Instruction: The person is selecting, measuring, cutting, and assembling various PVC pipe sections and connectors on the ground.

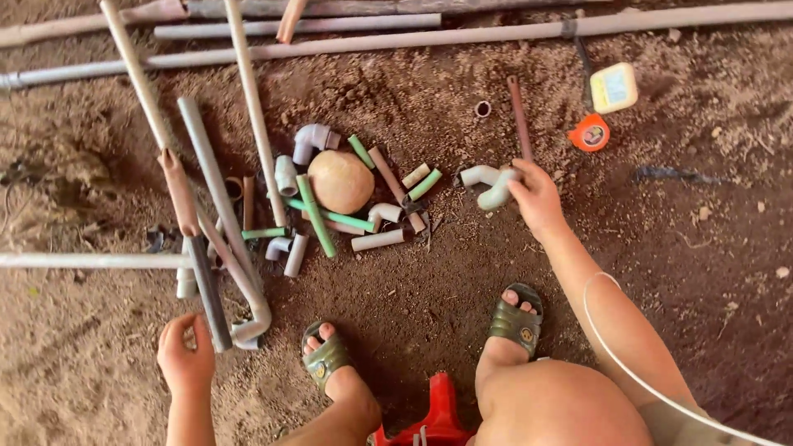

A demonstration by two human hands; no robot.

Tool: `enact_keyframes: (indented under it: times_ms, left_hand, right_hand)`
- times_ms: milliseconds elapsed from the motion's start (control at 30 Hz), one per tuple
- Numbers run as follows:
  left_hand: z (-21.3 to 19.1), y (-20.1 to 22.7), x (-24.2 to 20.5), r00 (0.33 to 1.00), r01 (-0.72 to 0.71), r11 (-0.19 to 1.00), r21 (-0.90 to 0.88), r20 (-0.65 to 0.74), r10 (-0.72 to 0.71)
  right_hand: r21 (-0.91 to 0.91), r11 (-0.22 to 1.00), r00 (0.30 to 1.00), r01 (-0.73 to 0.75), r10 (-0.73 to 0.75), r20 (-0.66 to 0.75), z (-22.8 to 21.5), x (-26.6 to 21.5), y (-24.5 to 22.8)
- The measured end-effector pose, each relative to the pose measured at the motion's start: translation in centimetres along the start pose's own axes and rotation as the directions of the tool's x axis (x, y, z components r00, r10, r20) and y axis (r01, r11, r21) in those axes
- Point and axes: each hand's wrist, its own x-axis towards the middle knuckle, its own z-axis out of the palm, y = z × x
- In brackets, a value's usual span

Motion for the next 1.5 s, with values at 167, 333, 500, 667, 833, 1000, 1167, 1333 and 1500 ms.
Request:
enact_keyframes:
  times_ms: [167, 333, 500, 667, 833, 1000, 1167, 1333, 1500]
  left_hand:
    - [0.6, 5.6, 2.0, 0.951, 0.254, 0.961, -0.112, 0.211, -0.227]
    - [4.2, 11.3, 4.3, 0.925, -0.072, 0.990, -0.121, 0.363, 0.112]
    - [8.9, 14.9, 5.5, 0.801, -0.336, 0.933, -0.129, 0.483, 0.355]
    - [17.2, 14.1, 5.6, 0.687, -0.662, 0.743, 0.099, 0.477, 0.548]
    - [21.0, 15.0, 4.5, 0.617, -0.739, 0.612, 0.282, 0.649, 0.445]
    - [19.2, 16.2, 3.9, 0.616, -0.662, 0.737, 0.133, 0.657, 0.435]
    - [8.7, 21.1, 2.4, 0.665, -0.239, 0.929, -0.282, 0.649, 0.369]
    - [1.8, 23.8, 1.2, 0.701, 0.040, 0.737, -0.675, 0.545, 0.461]
    - [1.0, 24.9, -0.2, 0.689, 0.176, 0.434, -0.883, 0.426, 0.587]
  right_hand:
    - [0.683, 0.624, 0.921, -0.379, 0.326, 0.214, 1.5, -2.0, -0.5]
    - [0.672, 0.536, 0.851, -0.511, 0.429, 0.304, 2.8, -6.1, -1.6]
    - [0.380, 0.670, 0.765, -0.638, 0.493, 0.414, 2.7, -6.7, 4.0]
    - [0.231, 0.695, 0.730, -0.681, 0.618, 0.293, 2.6, -7.1, 5.0]
    - [0.164, 0.733, 0.750, -0.660, 0.633, 0.190, 2.2, -8.1, 4.1]
    - [0.155, 0.846, 0.858, -0.510, 0.488, 0.158, 2.1, -8.4, 3.9]
    - [0.073, 0.947, 0.924, -0.313, 0.285, 0.256, 1.7, -8.2, -0.7]
    - [0.255, 0.964, 0.939, -0.081, -0.012, 0.343, 1.6, -8.7, -4.9]
    - [0.226, 0.974, 0.935, 0.020, -0.098, 0.340, 2.1, -10.9, -8.5]
